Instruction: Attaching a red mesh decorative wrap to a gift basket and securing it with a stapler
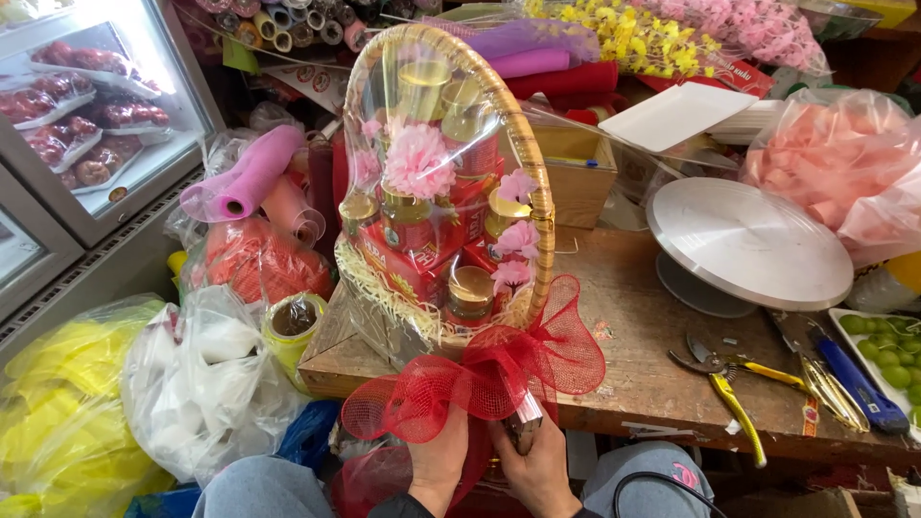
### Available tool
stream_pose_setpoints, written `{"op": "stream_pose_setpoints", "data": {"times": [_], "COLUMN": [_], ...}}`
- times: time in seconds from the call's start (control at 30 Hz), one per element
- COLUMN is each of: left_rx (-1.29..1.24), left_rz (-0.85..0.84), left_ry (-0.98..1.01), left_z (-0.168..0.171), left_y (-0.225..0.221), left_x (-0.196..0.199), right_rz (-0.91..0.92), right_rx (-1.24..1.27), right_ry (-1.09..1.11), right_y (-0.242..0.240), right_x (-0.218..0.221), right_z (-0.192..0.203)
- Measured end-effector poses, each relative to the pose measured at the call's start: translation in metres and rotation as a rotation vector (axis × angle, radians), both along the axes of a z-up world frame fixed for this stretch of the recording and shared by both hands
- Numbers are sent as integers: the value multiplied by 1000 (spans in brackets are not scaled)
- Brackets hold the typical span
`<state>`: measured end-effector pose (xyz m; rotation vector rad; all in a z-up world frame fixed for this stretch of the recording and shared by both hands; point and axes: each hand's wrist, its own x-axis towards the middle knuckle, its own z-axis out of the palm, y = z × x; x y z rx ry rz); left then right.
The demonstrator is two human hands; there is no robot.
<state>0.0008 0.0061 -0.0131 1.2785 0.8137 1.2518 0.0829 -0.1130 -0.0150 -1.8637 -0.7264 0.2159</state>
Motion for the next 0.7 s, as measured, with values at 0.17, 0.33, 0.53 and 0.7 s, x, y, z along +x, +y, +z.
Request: {"op": "stream_pose_setpoints", "data": {"times": [0.17, 0.33, 0.53, 0.7], "left_rx": [-41, -59, 156, 307], "left_rz": [49, 60, -203, -300], "left_ry": [104, 149, -60, 69], "left_z": [-14, 44, 77, 26], "left_y": [8, 6, 28, 75], "left_x": [1, -10, -37, -80], "right_rz": [23, -42, -120, -333], "right_rx": [232, 86, -239, -459], "right_ry": [-60, -289, 291, 142], "right_y": [17, 31, -38, -90], "right_x": [3, 15, 9, 82], "right_z": [-2, -31, 17, 63]}}
